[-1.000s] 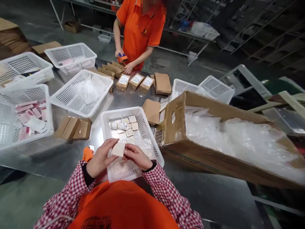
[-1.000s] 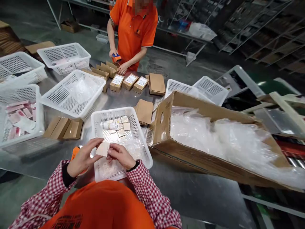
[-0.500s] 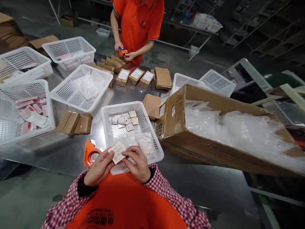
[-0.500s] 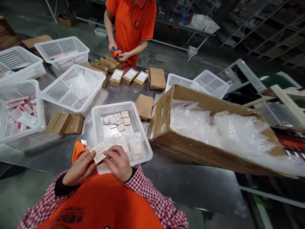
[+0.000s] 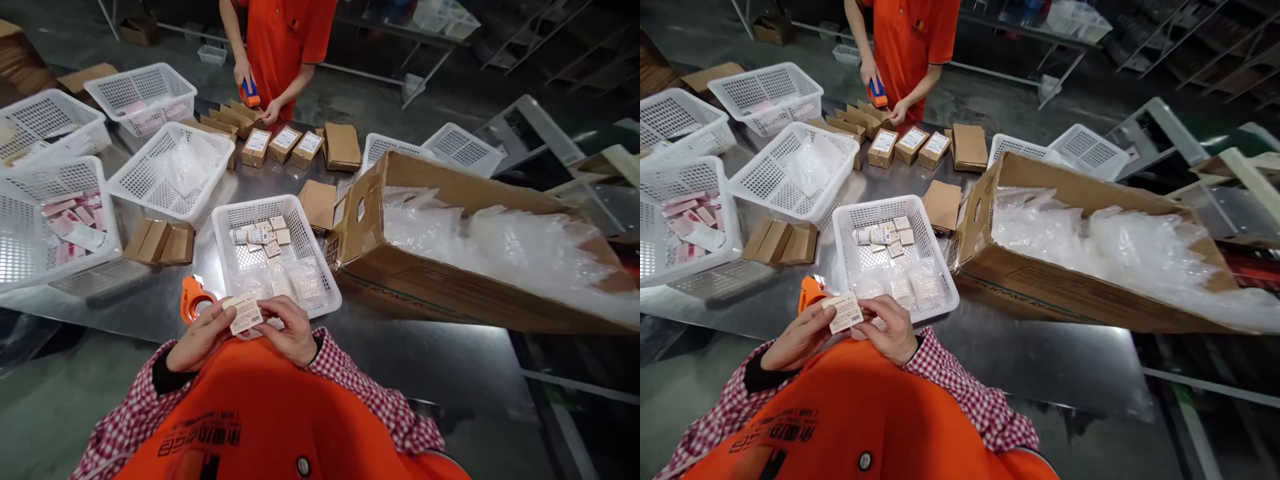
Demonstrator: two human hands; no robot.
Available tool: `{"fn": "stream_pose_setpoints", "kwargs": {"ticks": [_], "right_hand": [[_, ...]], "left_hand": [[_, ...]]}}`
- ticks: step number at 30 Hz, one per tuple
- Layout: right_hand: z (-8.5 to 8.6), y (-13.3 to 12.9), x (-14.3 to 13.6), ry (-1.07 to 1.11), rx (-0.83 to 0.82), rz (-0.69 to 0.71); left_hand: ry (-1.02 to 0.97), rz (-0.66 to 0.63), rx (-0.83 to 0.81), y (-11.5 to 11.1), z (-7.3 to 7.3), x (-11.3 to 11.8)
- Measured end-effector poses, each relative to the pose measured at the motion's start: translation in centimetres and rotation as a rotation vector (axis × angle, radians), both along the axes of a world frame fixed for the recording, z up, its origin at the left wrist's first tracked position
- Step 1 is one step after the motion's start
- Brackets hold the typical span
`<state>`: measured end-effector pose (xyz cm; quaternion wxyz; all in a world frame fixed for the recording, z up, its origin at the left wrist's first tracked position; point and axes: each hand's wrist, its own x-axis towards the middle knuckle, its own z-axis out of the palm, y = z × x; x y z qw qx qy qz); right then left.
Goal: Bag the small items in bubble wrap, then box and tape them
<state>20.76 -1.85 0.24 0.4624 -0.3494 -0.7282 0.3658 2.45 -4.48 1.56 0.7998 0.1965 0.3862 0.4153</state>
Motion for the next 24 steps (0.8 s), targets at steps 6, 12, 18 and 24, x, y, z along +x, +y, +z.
{"fn": "stream_pose_setpoints", "kwargs": {"ticks": [6, 12, 18, 24], "right_hand": [[0.0, -0.6, -0.1, 0.010, 0.001, -0.005], [-0.2, -1.0, -0.1, 0.019, -0.003, -0.009], [-0.4, -1.2, 0.0, 0.004, -0.050, -0.017], [-0.5, -1.2, -0.1, 0.023, -0.013, -0.023]], "left_hand": [[0.029, 0.014, 0.027, -0.5, 0.1, 0.0], [0.052, 0.015, 0.036, -0.8, 0.4, 0.1], [0.089, 0.019, 0.053, -0.9, 0.3, 0.2], [0.071, 0.013, 0.055, -0.9, 0.0, 0.1]]}}
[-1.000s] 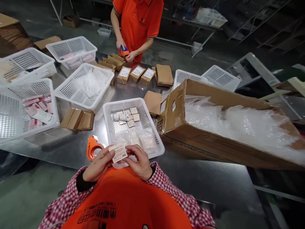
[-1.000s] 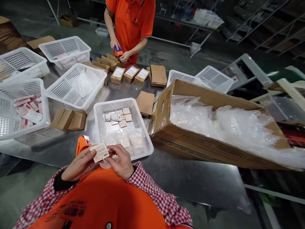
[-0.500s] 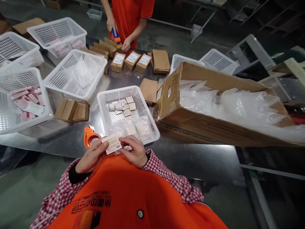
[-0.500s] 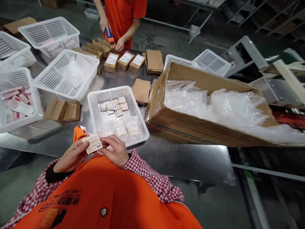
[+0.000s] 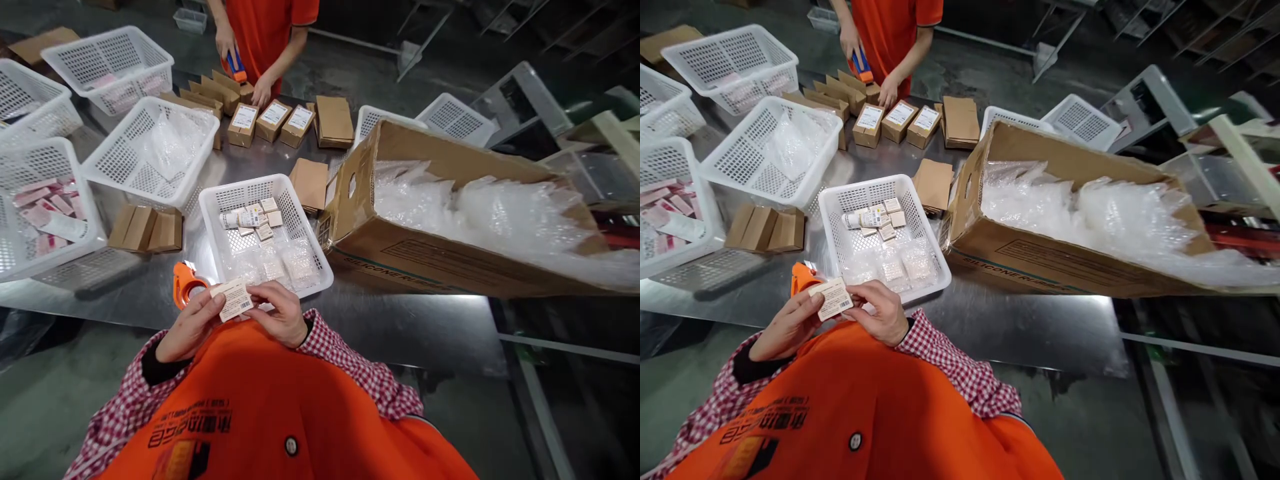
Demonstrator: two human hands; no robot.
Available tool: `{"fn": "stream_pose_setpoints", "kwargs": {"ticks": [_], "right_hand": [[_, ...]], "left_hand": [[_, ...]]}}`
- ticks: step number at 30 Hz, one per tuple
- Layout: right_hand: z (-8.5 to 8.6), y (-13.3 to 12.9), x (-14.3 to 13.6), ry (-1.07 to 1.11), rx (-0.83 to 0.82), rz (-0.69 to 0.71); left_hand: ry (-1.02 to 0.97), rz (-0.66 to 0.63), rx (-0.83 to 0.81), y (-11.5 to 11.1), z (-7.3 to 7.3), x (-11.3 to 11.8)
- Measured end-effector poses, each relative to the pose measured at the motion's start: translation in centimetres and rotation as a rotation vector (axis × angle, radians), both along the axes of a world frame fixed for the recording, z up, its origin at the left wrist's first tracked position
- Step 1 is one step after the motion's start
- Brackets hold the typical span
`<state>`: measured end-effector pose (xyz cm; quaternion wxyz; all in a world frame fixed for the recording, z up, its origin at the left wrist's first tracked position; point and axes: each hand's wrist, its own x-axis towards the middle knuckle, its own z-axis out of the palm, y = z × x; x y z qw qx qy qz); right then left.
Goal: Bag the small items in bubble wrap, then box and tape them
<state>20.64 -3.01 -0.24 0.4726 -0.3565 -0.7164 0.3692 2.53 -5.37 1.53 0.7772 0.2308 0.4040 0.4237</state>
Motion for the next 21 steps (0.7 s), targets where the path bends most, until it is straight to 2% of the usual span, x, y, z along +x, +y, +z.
{"fn": "stream_pose_setpoints", "kwargs": {"ticks": [21], "right_hand": [[-0.17, -0.08, -0.21, -0.022, -0.032, -0.001]], "left_hand": [[-0.002, 0.042, -0.035, -0.16, -0.15, -0.05]]}}
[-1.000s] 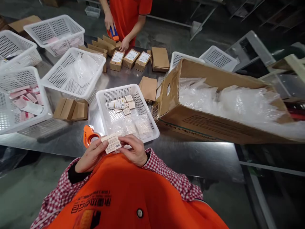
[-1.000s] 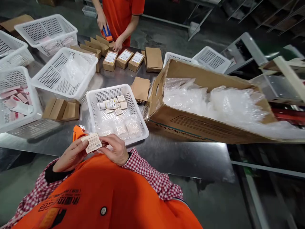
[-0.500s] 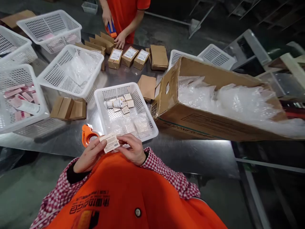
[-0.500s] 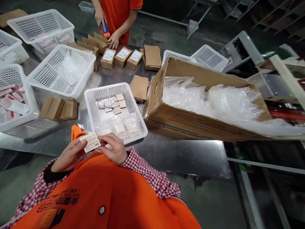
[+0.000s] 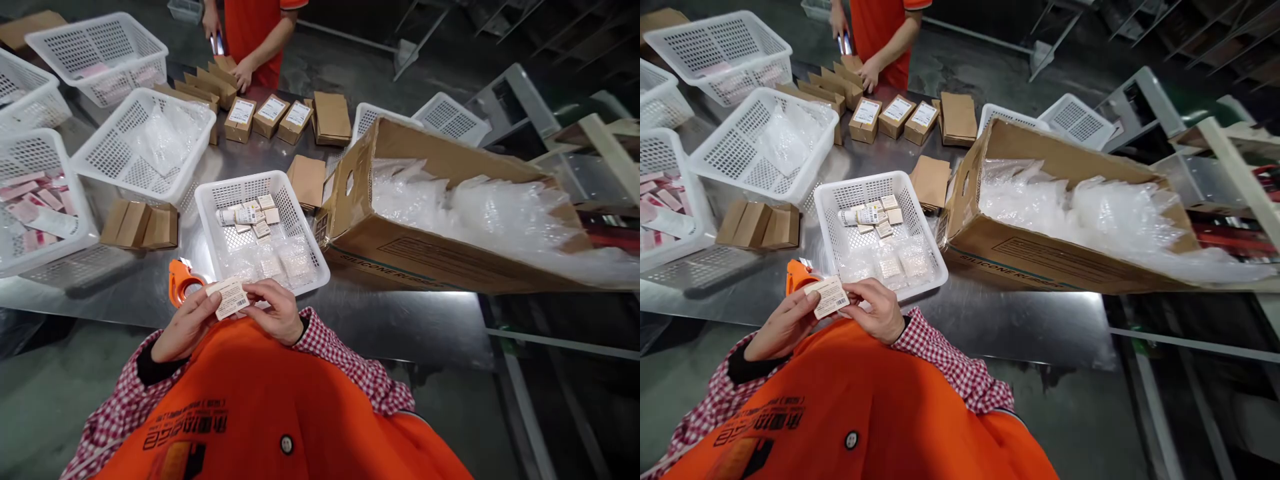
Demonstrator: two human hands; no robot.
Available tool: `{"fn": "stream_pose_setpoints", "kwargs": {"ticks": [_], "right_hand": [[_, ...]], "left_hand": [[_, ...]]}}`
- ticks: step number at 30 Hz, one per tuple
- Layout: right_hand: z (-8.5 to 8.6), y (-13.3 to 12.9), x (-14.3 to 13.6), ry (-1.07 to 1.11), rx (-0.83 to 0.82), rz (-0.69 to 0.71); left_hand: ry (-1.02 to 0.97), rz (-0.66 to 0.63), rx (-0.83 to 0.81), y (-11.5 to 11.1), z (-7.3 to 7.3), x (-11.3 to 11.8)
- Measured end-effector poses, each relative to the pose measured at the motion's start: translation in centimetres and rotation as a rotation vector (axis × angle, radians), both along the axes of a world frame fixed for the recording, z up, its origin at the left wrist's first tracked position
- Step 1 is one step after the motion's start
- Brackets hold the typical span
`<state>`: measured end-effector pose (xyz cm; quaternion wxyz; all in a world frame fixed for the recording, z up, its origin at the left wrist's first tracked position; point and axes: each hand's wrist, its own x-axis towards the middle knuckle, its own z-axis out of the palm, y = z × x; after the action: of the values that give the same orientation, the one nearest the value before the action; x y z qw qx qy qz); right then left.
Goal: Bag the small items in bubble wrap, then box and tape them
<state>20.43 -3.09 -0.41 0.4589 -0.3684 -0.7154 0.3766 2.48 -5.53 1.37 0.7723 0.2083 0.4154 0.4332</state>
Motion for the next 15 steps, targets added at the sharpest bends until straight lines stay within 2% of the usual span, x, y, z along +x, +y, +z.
{"fn": "stream_pose_setpoints", "kwargs": {"ticks": [7, 10, 13, 15], "right_hand": [[-0.3, -0.1, -0.1, 0.007, -0.015, 0.022], [-0.5, 0.2, 0.2, -0.057, -0.057, 0.094], [-1.1, 0.6, 0.6, -0.131, -0.024, 0.173], [-1.6, 0.7, 1.0, -0.148, -0.077, 0.146]], "left_hand": [[0.016, -0.039, 0.023, 0.1, -0.4, 0.0], [0.071, -0.126, 0.043, 0.5, -0.8, -0.1], [0.278, -0.319, 0.173, 1.9, -1.5, -0.7], [0.568, -0.407, 0.308, 3.9, -2.2, -1.2]]}}
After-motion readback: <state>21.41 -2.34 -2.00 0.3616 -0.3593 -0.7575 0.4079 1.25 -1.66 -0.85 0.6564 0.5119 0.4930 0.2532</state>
